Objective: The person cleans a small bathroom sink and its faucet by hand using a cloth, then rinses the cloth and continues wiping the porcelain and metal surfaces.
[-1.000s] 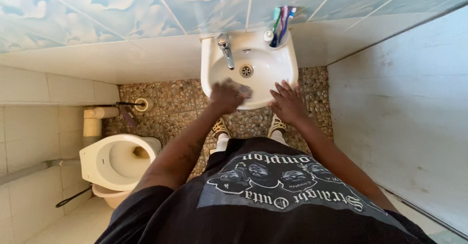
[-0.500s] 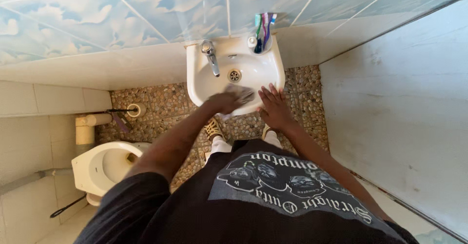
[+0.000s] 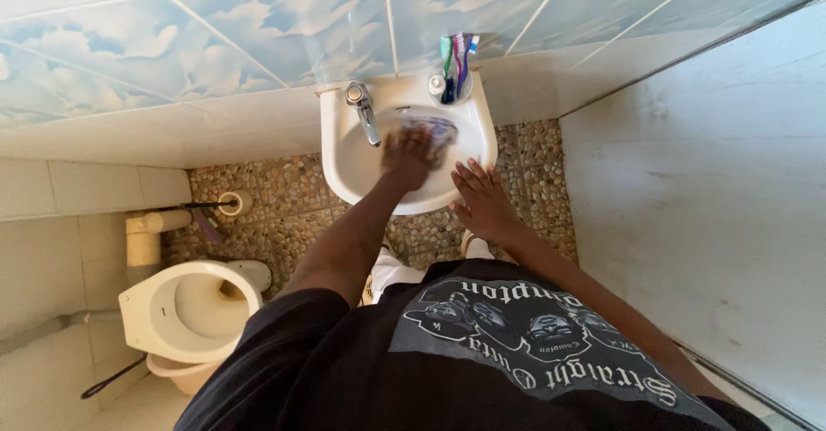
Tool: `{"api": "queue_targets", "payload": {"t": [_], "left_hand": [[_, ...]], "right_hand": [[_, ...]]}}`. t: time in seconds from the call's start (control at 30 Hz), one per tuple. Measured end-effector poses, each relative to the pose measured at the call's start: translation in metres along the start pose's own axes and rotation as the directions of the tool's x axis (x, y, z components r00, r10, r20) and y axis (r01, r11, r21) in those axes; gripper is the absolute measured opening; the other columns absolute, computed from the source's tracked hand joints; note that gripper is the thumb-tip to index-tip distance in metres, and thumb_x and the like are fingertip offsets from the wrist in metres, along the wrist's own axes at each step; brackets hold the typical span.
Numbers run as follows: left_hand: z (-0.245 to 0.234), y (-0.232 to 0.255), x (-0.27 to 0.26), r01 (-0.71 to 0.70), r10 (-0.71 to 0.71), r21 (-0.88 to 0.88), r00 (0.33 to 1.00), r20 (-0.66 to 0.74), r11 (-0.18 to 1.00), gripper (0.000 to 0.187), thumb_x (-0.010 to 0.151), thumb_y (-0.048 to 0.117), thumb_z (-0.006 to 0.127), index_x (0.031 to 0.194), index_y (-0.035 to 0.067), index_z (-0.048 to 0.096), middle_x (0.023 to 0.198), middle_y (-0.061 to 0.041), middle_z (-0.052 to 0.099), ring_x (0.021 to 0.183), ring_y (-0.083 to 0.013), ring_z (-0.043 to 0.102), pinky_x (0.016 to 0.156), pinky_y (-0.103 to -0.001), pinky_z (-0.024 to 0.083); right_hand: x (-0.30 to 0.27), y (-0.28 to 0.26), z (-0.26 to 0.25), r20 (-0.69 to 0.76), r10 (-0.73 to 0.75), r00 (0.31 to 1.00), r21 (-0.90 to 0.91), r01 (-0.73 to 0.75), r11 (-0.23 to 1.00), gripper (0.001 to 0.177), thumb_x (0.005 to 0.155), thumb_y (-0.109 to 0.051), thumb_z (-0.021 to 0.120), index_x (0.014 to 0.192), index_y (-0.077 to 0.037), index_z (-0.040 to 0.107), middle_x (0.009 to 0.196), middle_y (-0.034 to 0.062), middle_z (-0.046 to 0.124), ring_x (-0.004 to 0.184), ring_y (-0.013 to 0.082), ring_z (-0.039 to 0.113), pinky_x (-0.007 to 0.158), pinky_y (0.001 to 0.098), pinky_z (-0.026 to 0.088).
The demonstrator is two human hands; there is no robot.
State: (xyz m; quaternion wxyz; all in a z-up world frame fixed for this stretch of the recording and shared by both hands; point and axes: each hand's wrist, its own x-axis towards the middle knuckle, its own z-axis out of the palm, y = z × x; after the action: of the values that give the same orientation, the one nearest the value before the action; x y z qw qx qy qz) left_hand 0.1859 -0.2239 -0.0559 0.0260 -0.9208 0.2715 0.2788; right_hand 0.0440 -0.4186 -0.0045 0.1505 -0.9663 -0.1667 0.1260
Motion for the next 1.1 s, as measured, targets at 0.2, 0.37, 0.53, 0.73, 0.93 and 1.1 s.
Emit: {"api": "queue_targets", "payload": {"t": [0.2, 0.37, 0.53, 0.73, 0.93, 1.1], "left_hand": [[-0.007, -0.023, -0.048, 0.257, -0.258, 0.024, 0.966, 0.022, 0.966, 0.073, 0.099, 0.047, 0.028, 0.165, 0.022, 0.012, 0.173, -0.006, 0.003, 0.156, -0.0379, 0.004, 0.121, -0.061, -0.005], [-0.011, 0.011, -0.078, 0.147, -0.078, -0.199, 0.946, 0.315, 0.969, 0.069, 0.109, 0.062, 0.019, 0.165, 0.024, 0.034, 0.171, -0.021, 0.024, 0.154, -0.0407, 0.030, 0.128, -0.058, 0.017], [-0.040, 0.014, -0.098, 0.115, -0.035, -0.181, 0.919, 0.393, 0.977, 0.062, 0.103, 0.059, 0.020, 0.161, 0.043, 0.031, 0.167, -0.015, 0.033, 0.143, -0.0421, 0.045, 0.119, -0.062, 0.035], [-0.041, -0.041, -0.051, 0.173, -0.165, -0.025, 0.969, 0.182, 0.985, 0.080, 0.104, 0.058, 0.031, 0.170, 0.026, 0.000, 0.173, -0.016, 0.015, 0.157, -0.0385, 0.022, 0.127, -0.056, 0.020], [0.017, 0.010, 0.025, 0.005, 0.000, -0.189, 1.000, 0.026, 0.982, 0.072, 0.112, 0.054, 0.022, 0.165, 0.013, -0.005, 0.172, -0.019, -0.004, 0.159, -0.0380, -0.003, 0.130, -0.056, 0.000], [0.058, 0.037, 0.035, -0.365, 0.342, -0.333, 0.931, -0.126, 0.869, 0.070, 0.110, 0.056, 0.024, 0.163, 0.011, 0.016, 0.171, -0.023, 0.006, 0.160, -0.0403, 0.001, 0.127, -0.053, 0.005]], "right_hand": [[0.000, -0.004, -0.008, 0.000, 0.016, 1.000, 0.084, -0.016, 0.996, 0.070, 0.105, -0.049, 0.039, 0.157, -0.002, 0.036, 0.167, 0.0167, 0.027, 0.158, 0.0333, 0.010, 0.126, 0.0529, 0.001], [-0.002, -0.006, -0.004, -0.023, 0.055, 0.998, 0.035, -0.055, 0.998, 0.069, 0.103, -0.049, 0.042, 0.155, -0.003, 0.038, 0.167, 0.0160, 0.028, 0.158, 0.0327, 0.012, 0.127, 0.0520, 0.003], [-0.002, -0.006, 0.000, -0.080, 0.063, 0.995, 0.053, -0.059, 0.997, 0.068, 0.103, -0.046, 0.042, 0.156, -0.004, 0.039, 0.167, 0.0148, 0.029, 0.158, 0.0317, 0.014, 0.127, 0.0518, 0.004], [0.000, -0.010, 0.004, -0.081, 0.091, 0.993, 0.072, -0.085, 0.994, 0.065, 0.105, -0.046, 0.040, 0.155, -0.003, 0.038, 0.168, 0.0149, 0.028, 0.158, 0.0315, 0.012, 0.127, 0.0521, 0.002], [0.002, -0.010, 0.001, -0.018, 0.111, 0.994, 0.057, -0.110, 0.992, 0.067, 0.104, -0.048, 0.037, 0.158, -0.007, 0.034, 0.170, 0.0115, 0.023, 0.160, 0.0297, 0.007, 0.128, 0.0508, -0.002], [0.002, -0.006, 0.001, 0.007, 0.097, 0.995, 0.093, -0.097, 0.991, 0.074, 0.105, -0.050, 0.036, 0.163, -0.007, 0.022, 0.169, 0.0139, 0.021, 0.158, 0.0311, 0.008, 0.126, 0.0508, -0.002]]}}
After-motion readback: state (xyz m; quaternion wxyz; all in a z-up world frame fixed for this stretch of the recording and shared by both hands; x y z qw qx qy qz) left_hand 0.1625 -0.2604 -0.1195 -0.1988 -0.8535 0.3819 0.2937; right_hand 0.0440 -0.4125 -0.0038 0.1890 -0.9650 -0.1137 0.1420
